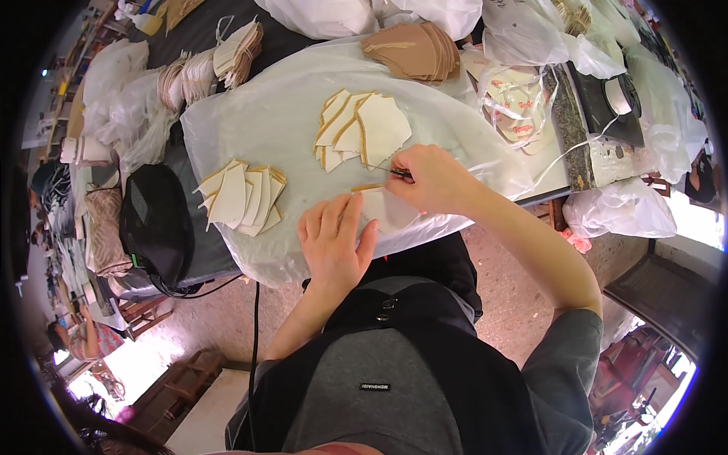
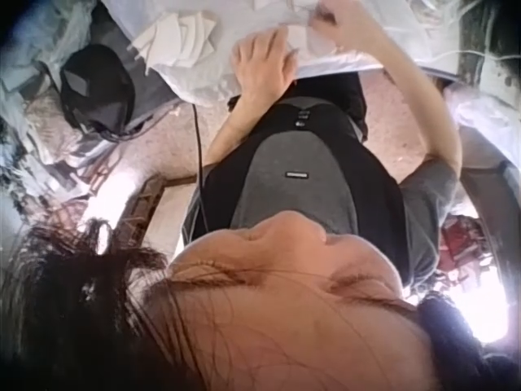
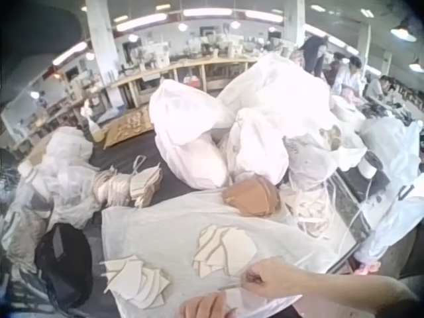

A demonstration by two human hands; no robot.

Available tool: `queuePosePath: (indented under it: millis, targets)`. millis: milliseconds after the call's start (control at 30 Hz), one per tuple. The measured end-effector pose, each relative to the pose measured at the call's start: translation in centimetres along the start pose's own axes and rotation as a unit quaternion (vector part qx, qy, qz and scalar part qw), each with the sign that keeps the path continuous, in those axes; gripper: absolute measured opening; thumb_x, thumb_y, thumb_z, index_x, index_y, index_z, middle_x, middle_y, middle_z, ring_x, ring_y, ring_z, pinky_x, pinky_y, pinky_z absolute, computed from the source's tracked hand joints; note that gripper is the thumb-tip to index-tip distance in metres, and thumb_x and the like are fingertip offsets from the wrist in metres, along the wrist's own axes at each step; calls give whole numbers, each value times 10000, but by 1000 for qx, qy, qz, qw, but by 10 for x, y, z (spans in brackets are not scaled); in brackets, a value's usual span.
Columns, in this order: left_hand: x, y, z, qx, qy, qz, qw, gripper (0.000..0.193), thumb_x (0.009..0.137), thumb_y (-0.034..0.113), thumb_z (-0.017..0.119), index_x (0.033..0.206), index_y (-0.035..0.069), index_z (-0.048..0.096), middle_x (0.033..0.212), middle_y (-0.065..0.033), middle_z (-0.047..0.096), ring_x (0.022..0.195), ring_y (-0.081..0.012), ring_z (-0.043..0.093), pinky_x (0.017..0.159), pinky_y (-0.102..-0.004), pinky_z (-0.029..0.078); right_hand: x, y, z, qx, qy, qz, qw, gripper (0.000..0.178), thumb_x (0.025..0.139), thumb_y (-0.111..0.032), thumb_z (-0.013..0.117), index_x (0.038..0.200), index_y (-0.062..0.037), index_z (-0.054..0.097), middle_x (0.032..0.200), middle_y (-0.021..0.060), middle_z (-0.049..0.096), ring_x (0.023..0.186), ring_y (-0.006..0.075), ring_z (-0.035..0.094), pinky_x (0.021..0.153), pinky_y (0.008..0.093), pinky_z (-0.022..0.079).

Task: Trimming excess material from leather or fabric shoe components using snips at a workbench.

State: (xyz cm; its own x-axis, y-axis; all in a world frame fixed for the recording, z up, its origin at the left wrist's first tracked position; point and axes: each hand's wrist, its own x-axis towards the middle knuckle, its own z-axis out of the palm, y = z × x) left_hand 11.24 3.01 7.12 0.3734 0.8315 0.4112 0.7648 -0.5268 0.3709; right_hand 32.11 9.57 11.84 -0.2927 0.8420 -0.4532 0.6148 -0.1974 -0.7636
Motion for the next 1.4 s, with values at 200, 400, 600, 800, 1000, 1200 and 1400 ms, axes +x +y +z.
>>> queuePosePath:
  millis: [200, 400, 600, 800, 1000, 1200, 1400]
  targets:
    - [3, 2, -2, 20, -20, 3, 1000, 436, 843, 314, 696, 1213, 89, 643, 1139, -46, 591, 1027, -248, 529, 926, -426, 402, 0, 5, 2, -70, 16, -50, 996, 203, 859, -143, 639, 831, 59, 644, 634, 131, 629, 495, 227, 655, 464, 334, 511]
    - [8, 1, -6, 26, -46, 24, 998, 432, 848, 314, 702, 1227, 113, 656, 1149, -67, 582, 1029, -282, 513, 905, -432, 393, -2, 6, 2, -55, 13, -49, 997, 198, 838, -151, 652, 806, 45, 648, 658, 154, 637, 541, 278, 661, 511, 364, 512]
    - [12, 8, 9, -18, -31, 42, 998, 407, 847, 273, 694, 1203, 82, 645, 1154, -75, 594, 1042, -278, 542, 898, -425, 443, 1, 11, 10, -141, 56, -92, 984, 191, 798, -176, 669, 825, 13, 670, 749, 202, 659, 698, 403, 619, 651, 456, 488]
    - [13, 8, 13, -29, -35, 70, 997, 405, 841, 199, 694, 1219, 63, 644, 1158, -84, 600, 1022, -277, 559, 880, -412, 465, -7, 7, -18, -20, -32, 7, 999, 193, 846, -154, 663, 838, 40, 663, 647, 129, 642, 531, 251, 661, 518, 346, 497]
    - [15, 10, 12, -1, -46, 76, 996, 409, 836, 193, 690, 1237, 118, 652, 1156, -74, 587, 1021, -271, 544, 883, -411, 456, -6, 17, -24, -19, -63, -13, 998, 181, 864, -137, 645, 840, 41, 666, 600, 100, 614, 468, 182, 638, 485, 302, 489]
    - [22, 14, 7, 14, -80, 81, 993, 493, 791, 170, 692, 1280, 173, 632, 1154, -68, 562, 1024, -270, 523, 891, -416, 440, -4, 20, -30, -60, -61, -13, 996, 173, 844, -137, 640, 808, 30, 668, 597, 94, 619, 465, 196, 637, 503, 316, 492]
    - [21, 15, 6, 26, -106, 79, 991, 571, 764, 166, 693, 1326, 190, 599, 1175, -74, 546, 1027, -286, 512, 896, -436, 429, -3, 22, -31, -73, -32, -39, 996, 180, 826, -145, 644, 768, 25, 654, 586, 116, 616, 456, 229, 626, 530, 350, 488]
